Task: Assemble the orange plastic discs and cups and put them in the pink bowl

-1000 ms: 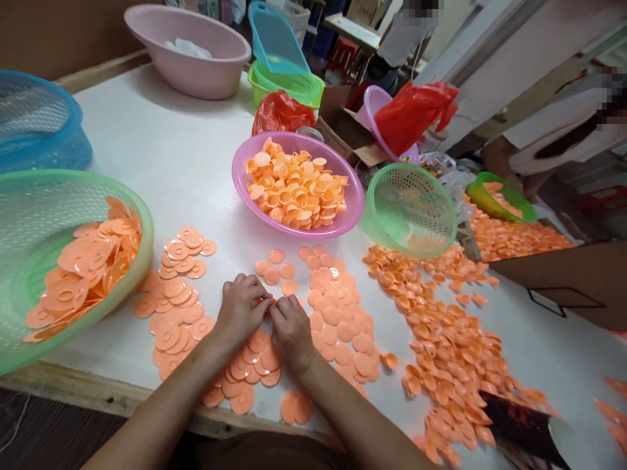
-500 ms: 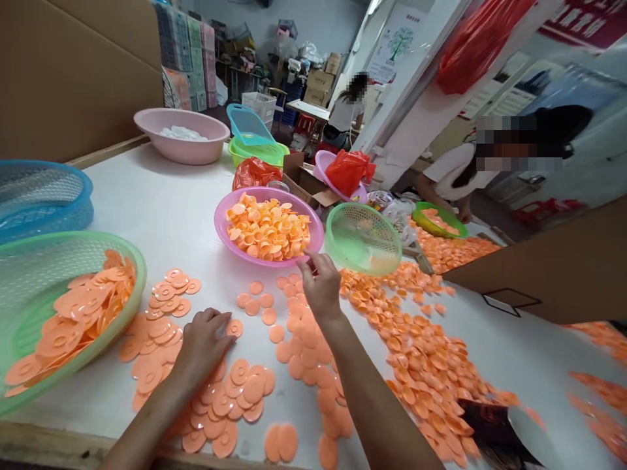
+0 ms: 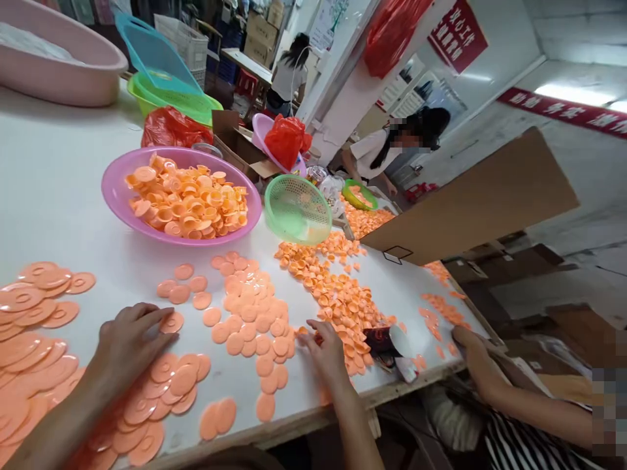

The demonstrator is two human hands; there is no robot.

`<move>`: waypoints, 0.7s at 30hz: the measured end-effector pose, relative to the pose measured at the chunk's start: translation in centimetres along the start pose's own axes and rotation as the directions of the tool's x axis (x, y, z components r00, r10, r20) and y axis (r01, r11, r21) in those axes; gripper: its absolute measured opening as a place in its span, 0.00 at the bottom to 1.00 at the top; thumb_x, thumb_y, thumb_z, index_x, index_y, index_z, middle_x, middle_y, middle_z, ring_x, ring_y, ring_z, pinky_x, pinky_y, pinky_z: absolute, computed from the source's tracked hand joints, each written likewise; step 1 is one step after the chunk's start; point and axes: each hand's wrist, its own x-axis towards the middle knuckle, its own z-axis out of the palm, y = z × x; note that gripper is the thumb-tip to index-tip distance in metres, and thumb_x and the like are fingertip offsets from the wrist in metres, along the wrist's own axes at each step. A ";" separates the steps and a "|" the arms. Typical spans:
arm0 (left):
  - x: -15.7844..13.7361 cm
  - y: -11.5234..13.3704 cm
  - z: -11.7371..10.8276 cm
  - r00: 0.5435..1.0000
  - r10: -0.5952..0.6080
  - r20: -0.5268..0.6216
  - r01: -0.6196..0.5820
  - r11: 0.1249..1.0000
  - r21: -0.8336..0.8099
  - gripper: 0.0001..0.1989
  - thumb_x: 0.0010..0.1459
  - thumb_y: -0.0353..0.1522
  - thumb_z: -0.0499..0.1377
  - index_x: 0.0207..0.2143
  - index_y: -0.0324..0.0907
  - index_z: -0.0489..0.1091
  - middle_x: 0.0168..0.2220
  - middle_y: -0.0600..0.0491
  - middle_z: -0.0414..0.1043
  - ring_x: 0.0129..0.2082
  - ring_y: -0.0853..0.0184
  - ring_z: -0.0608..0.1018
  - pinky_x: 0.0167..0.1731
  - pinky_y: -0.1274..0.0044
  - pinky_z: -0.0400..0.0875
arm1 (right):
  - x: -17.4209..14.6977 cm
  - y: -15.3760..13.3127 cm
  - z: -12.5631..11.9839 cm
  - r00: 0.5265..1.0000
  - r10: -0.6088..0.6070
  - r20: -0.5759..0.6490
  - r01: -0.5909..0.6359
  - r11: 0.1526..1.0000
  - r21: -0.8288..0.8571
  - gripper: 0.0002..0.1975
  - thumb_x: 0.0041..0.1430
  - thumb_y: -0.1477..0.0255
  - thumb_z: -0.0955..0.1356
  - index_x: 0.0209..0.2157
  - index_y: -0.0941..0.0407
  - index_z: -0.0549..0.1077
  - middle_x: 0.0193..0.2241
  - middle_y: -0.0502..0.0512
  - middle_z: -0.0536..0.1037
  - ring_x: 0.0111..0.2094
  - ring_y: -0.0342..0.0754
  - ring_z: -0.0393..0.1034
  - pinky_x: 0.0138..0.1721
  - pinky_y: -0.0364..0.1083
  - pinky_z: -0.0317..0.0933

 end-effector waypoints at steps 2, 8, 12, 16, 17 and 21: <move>-0.3 -0.2 -0.1 0.999 0.052 0.006 -0.052 0.999 -0.009 0.12 0.53 0.38 0.58 0.39 0.49 0.76 0.40 0.53 0.75 0.44 0.58 0.74 0.42 0.69 0.63 | -0.3 -0.3 0.5 0.999 -0.018 0.031 0.019 0.999 -0.026 0.12 0.52 0.63 0.69 0.35 0.56 0.77 0.32 0.56 0.77 0.29 0.50 0.71 0.34 0.49 0.67; -0.3 -0.1 -0.1 0.999 0.050 0.002 -0.050 0.999 -0.015 0.12 0.53 0.34 0.58 0.40 0.49 0.76 0.40 0.52 0.74 0.44 0.59 0.74 0.43 0.68 0.62 | 1.7 -2.8 1.9 0.996 -0.088 -0.032 0.090 0.993 0.077 0.11 0.56 0.62 0.67 0.29 0.54 0.77 0.35 0.60 0.77 0.37 0.54 0.72 0.36 0.51 0.68; -0.4 0.2 -0.2 0.999 0.029 0.014 -0.029 0.999 -0.023 0.12 0.52 0.32 0.60 0.40 0.49 0.76 0.40 0.53 0.73 0.44 0.59 0.73 0.42 0.68 0.61 | 2.2 -11.1 7.4 0.946 -0.316 0.075 0.279 0.909 0.311 0.09 0.62 0.68 0.65 0.34 0.53 0.76 0.41 0.60 0.75 0.42 0.53 0.71 0.38 0.49 0.69; -0.5 0.0 0.0 0.999 0.052 0.008 -0.051 0.998 -0.030 0.10 0.54 0.34 0.61 0.40 0.49 0.76 0.39 0.52 0.73 0.44 0.59 0.72 0.42 0.68 0.61 | 1.2 -17.6 14.4 0.774 -0.625 0.106 0.575 0.763 0.295 0.11 0.63 0.77 0.63 0.31 0.54 0.76 0.39 0.59 0.73 0.40 0.51 0.67 0.40 0.50 0.66; -0.5 0.0 0.1 0.998 0.058 0.000 -0.058 0.998 -0.032 0.10 0.54 0.35 0.61 0.40 0.49 0.76 0.39 0.52 0.73 0.43 0.60 0.72 0.41 0.68 0.60 | 0.8 -18.3 15.5 0.746 -0.658 0.103 0.619 0.742 0.258 0.12 0.63 0.78 0.63 0.30 0.55 0.75 0.36 0.58 0.72 0.39 0.51 0.65 0.38 0.49 0.65; -0.5 0.1 0.3 0.998 0.057 -0.024 -0.058 0.998 -0.028 0.09 0.56 0.35 0.62 0.40 0.48 0.76 0.38 0.52 0.72 0.41 0.61 0.72 0.40 0.67 0.59 | -0.4 -18.5 17.2 0.668 -0.735 0.116 0.709 0.676 0.202 0.12 0.64 0.81 0.62 0.30 0.56 0.73 0.29 0.56 0.70 0.34 0.50 0.59 0.33 0.47 0.61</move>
